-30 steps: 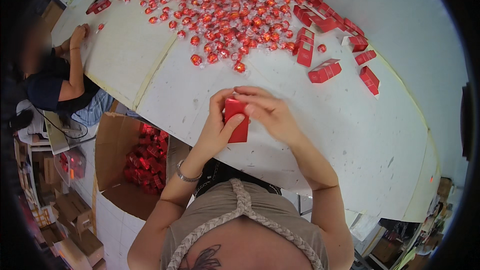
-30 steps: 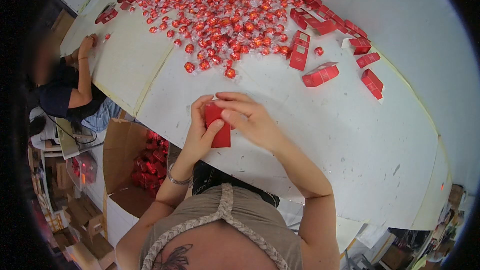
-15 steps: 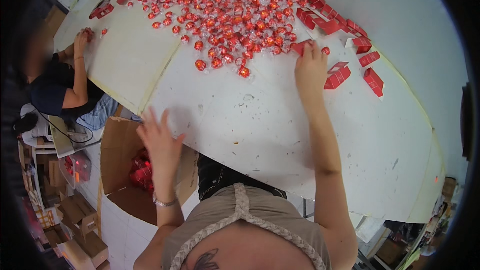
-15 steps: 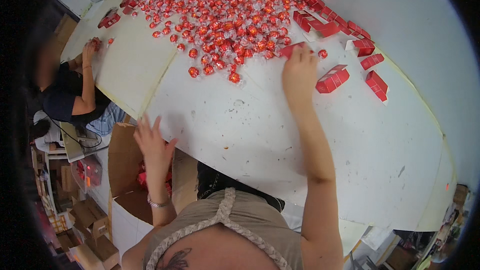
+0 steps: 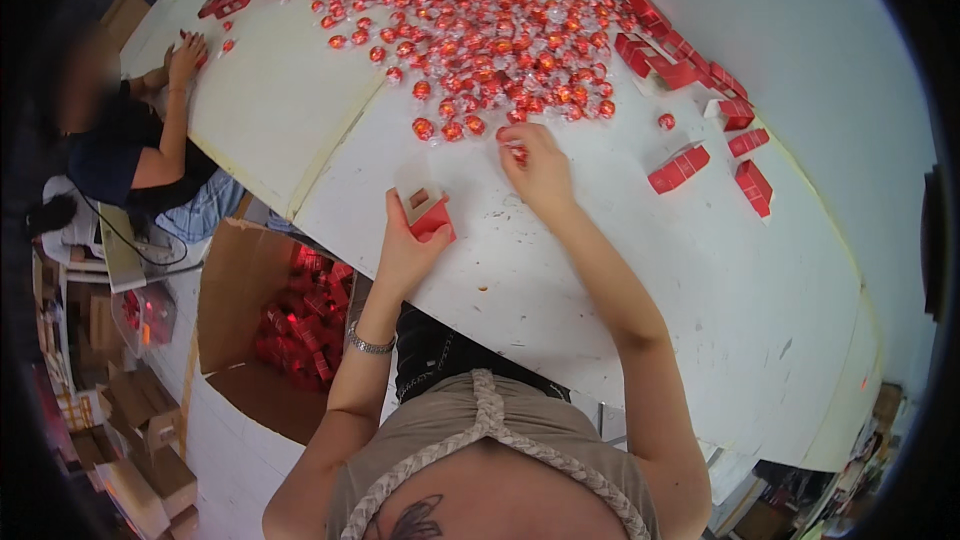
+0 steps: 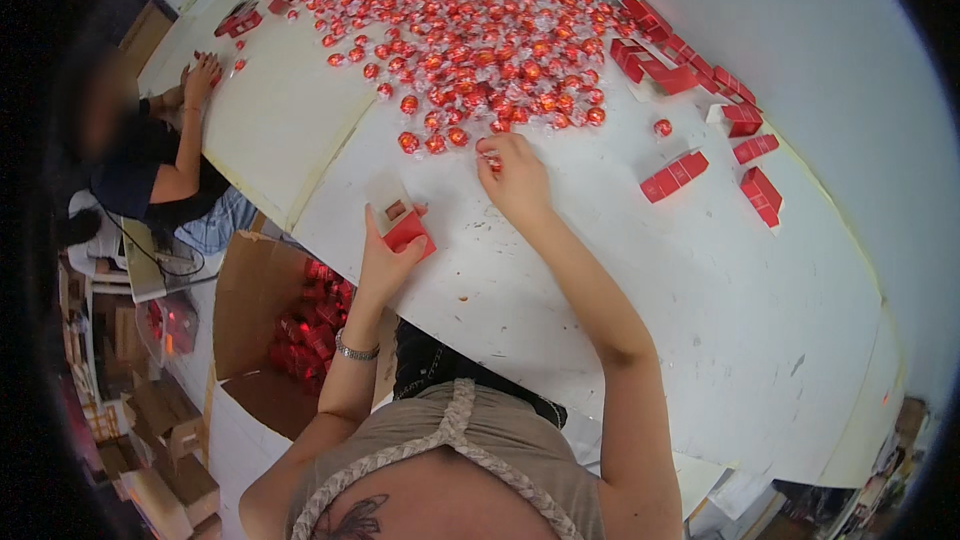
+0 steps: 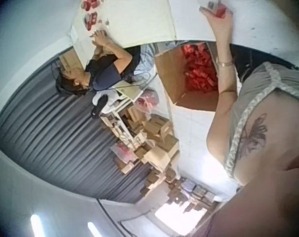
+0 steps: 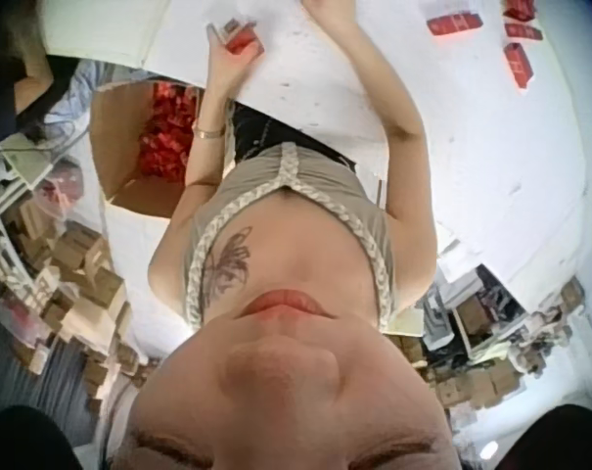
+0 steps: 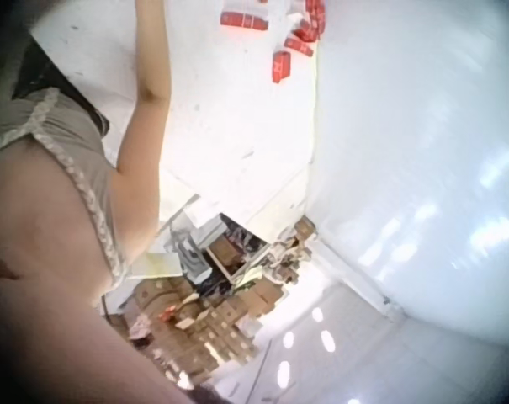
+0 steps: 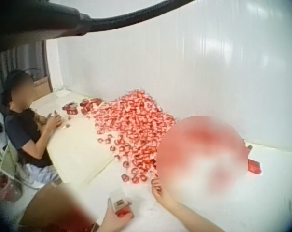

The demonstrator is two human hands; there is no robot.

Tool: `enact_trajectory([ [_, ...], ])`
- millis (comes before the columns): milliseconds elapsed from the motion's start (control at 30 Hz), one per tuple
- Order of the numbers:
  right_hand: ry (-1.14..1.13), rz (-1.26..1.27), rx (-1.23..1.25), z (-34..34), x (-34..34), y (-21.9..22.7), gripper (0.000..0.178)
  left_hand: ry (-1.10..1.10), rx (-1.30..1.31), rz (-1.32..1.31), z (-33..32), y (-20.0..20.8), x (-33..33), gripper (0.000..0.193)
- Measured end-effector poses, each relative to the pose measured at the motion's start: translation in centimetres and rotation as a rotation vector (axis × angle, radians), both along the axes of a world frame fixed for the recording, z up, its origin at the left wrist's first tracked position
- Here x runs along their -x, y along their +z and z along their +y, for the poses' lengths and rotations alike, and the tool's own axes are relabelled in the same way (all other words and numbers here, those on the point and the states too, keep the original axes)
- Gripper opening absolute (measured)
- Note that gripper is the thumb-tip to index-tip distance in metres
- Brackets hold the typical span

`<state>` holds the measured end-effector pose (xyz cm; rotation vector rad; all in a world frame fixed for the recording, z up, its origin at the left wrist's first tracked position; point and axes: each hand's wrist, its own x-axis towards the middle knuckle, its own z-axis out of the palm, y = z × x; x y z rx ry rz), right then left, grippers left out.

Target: The person places individually wrapped red candies into small red boxes at a workstation. They pick up a candy, open a box, insert the candy, close the box, and place it into a cardboard bin. The process is repeated continuously throughout the clip.

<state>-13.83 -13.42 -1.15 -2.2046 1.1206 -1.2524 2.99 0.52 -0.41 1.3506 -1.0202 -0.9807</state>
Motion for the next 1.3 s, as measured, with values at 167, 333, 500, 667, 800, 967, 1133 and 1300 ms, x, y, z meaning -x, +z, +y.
enact_trajectory([
  [167, 0.28, -0.038, 0.002, 5.2, 0.7, 9.7, 0.025, -0.134, -0.005, -0.081, -1.6, -1.2, 1.1, 0.049],
  [333, 0.433, 0.245, -0.281, 5.2, 2.3, 10.7, 0.029, -0.246, -0.002, -0.106, -1.7, 0.4, 3.5, 0.053],
  [500, 0.334, 0.248, -0.039, 5.0, 3.1, 10.0, 0.037, -0.31, -0.173, 0.093, -1.5, 2.0, 4.8, 0.074],
  [667, 0.33, 0.151, -0.075, 6.3, 3.0, 8.2, 0.026, -0.336, 0.206, -0.201, -1.9, -1.2, 5.4, 0.084],
  [800, 0.18, 0.305, 0.205, 6.8, 4.9, 6.2, 0.028, -0.224, 0.273, -0.128, -0.9, -1.8, 6.4, 0.078],
  [967, 0.249, -0.338, -0.424, 7.0, 5.5, 2.7, 0.028, -0.267, 0.178, 0.168, -0.2, -1.9, 6.5, 0.06],
  [1133, 0.356, -0.542, -0.786, 8.1, 4.1, 1.4, 0.009, -0.307, 0.107, 0.206, 0.4, -0.4, 7.1, 0.046],
  [1300, 0.263, -0.699, -0.561, 8.5, 2.4, 4.0, 0.006, -0.363, 0.054, 0.134, 0.0, 2.6, 6.8, 0.042],
])
